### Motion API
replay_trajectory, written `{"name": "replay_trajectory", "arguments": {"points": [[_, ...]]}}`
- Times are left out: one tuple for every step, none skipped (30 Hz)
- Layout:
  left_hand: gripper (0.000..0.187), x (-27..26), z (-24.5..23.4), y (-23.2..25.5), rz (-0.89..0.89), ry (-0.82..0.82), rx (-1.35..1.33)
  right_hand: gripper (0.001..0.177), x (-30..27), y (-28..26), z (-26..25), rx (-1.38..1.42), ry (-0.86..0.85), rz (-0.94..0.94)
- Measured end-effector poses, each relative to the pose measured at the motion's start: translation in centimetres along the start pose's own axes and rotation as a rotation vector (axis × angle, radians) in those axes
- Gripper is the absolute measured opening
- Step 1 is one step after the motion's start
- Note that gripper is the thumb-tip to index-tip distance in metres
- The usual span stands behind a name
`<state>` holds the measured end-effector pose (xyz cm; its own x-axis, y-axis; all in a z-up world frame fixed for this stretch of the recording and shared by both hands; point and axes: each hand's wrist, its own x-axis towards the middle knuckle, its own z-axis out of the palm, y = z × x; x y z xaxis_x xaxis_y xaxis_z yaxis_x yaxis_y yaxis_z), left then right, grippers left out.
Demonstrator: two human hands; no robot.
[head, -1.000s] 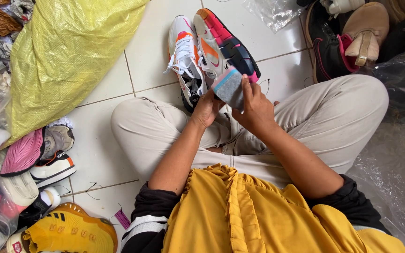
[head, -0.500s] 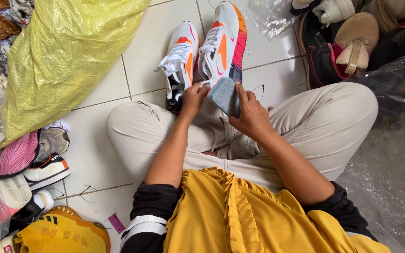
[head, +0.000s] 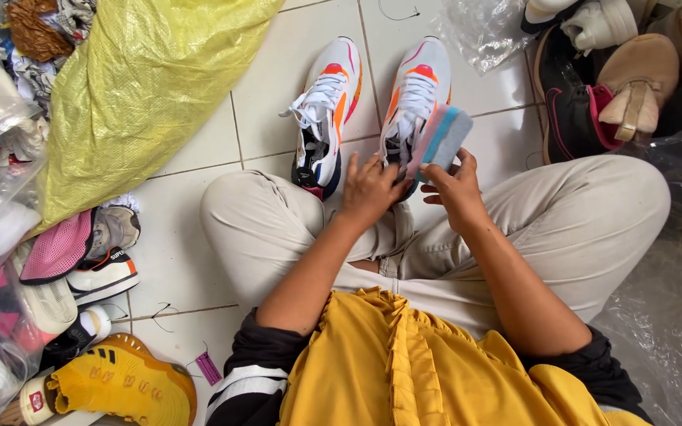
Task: Cleaning the soles of a pair of sneakers with a sponge and then tying the shoelaces.
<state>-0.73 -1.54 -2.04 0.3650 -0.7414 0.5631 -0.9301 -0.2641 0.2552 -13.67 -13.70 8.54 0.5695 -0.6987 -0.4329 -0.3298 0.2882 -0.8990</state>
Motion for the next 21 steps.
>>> {"name": "replay_trajectory", "arguments": {"points": [[0.034, 0.9, -2.0, -1.0, -0.001, 0.002, 0.001, 0.1, 0.5, 0.8, -0.2, -0.001, -0.001, -0.001], [0.035, 1.9, -3.9, -2.1, -0.09, 0.014, -0.026, 0.1, 1.0, 1.5, -0.4, 0.077, 0.025, 0.042], [0.04, 3.0, -5.7, -3.1, -0.179, 0.026, -0.054, 0.099, 1.6, 2.3, -0.6, 0.154, 0.052, 0.085], [0.04, 3.5, -6.9, -5.0, -0.176, 0.022, -0.058, 0.099, 2.0, 2.7, -0.9, 0.156, 0.057, 0.088], [0.036, 4.1, -8.0, -7.0, -0.37, 0.068, -0.073, 0.099, 2.4, 3.1, -1.1, 0.202, 0.105, 0.135], [0.041, 4.7, -9.2, -9.0, -0.564, 0.114, -0.087, 0.099, 2.8, 3.5, -1.3, 0.248, 0.154, 0.181], [0.041, 4.5, -9.3, -10.6, -0.562, 0.109, -0.089, 0.099, 2.6, 3.0, -1.3, 0.251, 0.158, 0.183], [0.06, 4.2, -9.6, -12.4, -0.794, -0.186, -0.13, 0.099, 2.4, 2.5, -1.2, 0.263, 0.186, 0.188], [0.08, 4.0, -9.9, -14.2, -1.018, -0.489, -0.168, 0.099, 2.1, 2.0, -1.0, 0.275, 0.213, 0.193], [0.08, 3.2, -8.4, -15.0, -1.014, -0.492, -0.165, 0.099, 2.2, 2.0, -0.8, 0.28, 0.215, 0.195], [0.078, 2.4, -6.9, -15.9, -1.058, -0.591, -0.269, 0.099, 2.4, 2.0, -0.6, 0.274, 0.212, 0.199], [0.078, 1.7, -5.2, -16.8, -1.097, -0.69, -0.374, 0.099, 2.5, 2.0, -0.6, 0.269, 0.211, 0.202], [0.078, 1.5, -3.6, -18.3, -1.092, -0.694, -0.371, 0.099, 2.3, 1.4, -0.3, 0.275, 0.215, 0.203], [0.068, 1.0, -2.0, -19.7, -1.068, -0.673, -0.284, 0.098, 1.9, 0.9, -0.1, 0.268, 0.207, 0.22], [0.058, 0.5, -0.3, -21.0, -1.043, -0.651, -0.199, 0.097, 1.4, 0.4, 0.0, 0.261, 0.198, 0.236], [0.058, 0.3, 0.4, -22.1, -1.038, -0.653, -0.2, 0.097, 1.1, -0.1, 0.2, 0.263, 0.203, 0.236], [0.044, 0.2, 1.1, -23.2, -1.032, -0.605, -0.168, 0.098, 0.7, -0.7, 0.5, 0.27, 0.199, 0.258], [0.031, 0.3, 1.9, -24.3, -1.025, -0.552, -0.137, 0.099, 0.6, -1.4, 0.6, 0.276, 0.193, 0.276], [0.031, 1.9, -0.1, -22.8, -1.019, -0.55, -0.14, 0.099, 0.4, -1.2, 0.6, 0.277, 0.198, 0.271], [0.032, 3.9, -2.1, -21.6, -1.023, -0.545, -0.176, 0.098, 0.7, -1.2, 0.6, 0.282, 0.188, 0.285], [0.034, 5.8, -4.2, -20.3, -1.027, -0.539, -0.213, 0.097, 0.9, -1.2, 0.7, 0.287, 0.178, 0.299]]}}
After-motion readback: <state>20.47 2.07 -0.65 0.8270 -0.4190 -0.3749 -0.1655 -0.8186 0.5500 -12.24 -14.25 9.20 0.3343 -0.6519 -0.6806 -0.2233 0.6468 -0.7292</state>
